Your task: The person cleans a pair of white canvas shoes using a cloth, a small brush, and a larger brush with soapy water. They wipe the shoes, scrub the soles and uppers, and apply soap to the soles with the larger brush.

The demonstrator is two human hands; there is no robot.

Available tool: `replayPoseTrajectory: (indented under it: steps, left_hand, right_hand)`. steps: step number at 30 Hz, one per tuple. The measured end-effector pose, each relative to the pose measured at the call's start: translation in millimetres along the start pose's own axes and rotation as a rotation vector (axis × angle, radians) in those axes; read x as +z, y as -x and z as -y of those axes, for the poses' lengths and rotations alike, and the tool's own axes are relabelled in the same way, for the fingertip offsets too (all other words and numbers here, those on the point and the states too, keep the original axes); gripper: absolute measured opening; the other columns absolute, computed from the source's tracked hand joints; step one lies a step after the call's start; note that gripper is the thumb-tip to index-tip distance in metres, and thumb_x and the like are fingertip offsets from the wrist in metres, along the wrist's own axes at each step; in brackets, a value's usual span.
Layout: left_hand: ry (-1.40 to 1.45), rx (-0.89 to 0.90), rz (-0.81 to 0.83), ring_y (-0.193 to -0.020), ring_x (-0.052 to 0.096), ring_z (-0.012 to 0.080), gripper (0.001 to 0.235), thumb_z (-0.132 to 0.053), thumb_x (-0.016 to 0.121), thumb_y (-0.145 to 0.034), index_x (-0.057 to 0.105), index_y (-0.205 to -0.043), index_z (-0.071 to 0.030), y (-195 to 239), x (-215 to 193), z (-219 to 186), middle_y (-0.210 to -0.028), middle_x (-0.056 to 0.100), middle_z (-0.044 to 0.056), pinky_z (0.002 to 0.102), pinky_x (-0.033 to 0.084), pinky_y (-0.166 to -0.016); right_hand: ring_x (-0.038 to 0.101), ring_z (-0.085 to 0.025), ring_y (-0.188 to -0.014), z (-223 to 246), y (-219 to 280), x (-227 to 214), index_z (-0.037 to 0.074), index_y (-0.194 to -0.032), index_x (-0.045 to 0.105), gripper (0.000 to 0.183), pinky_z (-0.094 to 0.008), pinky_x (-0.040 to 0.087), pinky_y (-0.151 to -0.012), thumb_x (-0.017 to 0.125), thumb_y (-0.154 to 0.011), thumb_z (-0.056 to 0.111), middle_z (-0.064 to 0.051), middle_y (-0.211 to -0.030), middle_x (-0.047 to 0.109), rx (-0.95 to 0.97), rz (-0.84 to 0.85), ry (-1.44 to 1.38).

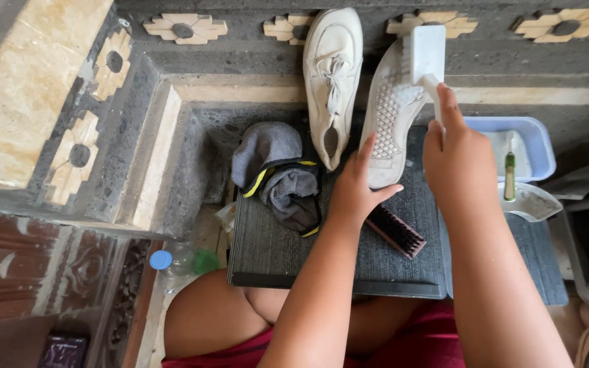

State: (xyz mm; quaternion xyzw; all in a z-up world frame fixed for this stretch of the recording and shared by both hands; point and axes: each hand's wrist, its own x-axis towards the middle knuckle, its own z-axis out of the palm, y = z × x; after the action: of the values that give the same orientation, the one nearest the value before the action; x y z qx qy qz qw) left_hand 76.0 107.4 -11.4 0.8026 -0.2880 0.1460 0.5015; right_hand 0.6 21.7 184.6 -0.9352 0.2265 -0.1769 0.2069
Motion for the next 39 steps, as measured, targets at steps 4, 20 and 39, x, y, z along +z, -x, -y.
replayPoseTrajectory:
  steps: [4, 20, 39]
  left_hand:
    - [0.094, -0.001, 0.024, -0.107, 0.071, 0.0367, 0.113, -0.039, 0.089, -0.066, 0.029, -0.162, -0.027, -4, -13, -8, -0.128, 0.064, 0.02, 0.041, 0.064, -0.083]
    - [0.099, -0.069, 0.132, -0.129, 0.061, 0.0346, 0.109, -0.036, 0.084, -0.076, 0.017, -0.161, -0.019, -6, -14, -7, -0.152, 0.052, 0.019, 0.043, 0.055, -0.096]
    - [0.09, -0.105, 0.173, -0.127, 0.061, 0.0366, 0.108, -0.037, 0.083, -0.078, 0.015, -0.161, -0.021, -6, -19, -15, -0.153, 0.051, 0.018, 0.045, 0.056, -0.093]
  right_hand:
    - [0.069, -0.04, -0.062, -3, -6, 9, 0.004, -0.161, 0.046, 0.053, -0.043, 0.053, -0.049, 0.043, -0.108, 0.006, -0.033, -0.081, 0.07, -0.02, -0.038, -0.043]
    - [0.054, -0.036, -0.045, -13, -15, 10, 0.026, -0.161, 0.048, 0.055, -0.045, 0.039, -0.045, 0.049, -0.106, 0.027, -0.022, -0.059, 0.062, 0.164, 0.078, -0.028]
    - [0.061, -0.041, -0.06, -43, -18, 9, 0.025, -0.16, 0.052, 0.053, -0.047, 0.045, -0.056, 0.051, -0.107, 0.027, -0.024, -0.071, 0.068, 0.189, 0.009, -0.068]
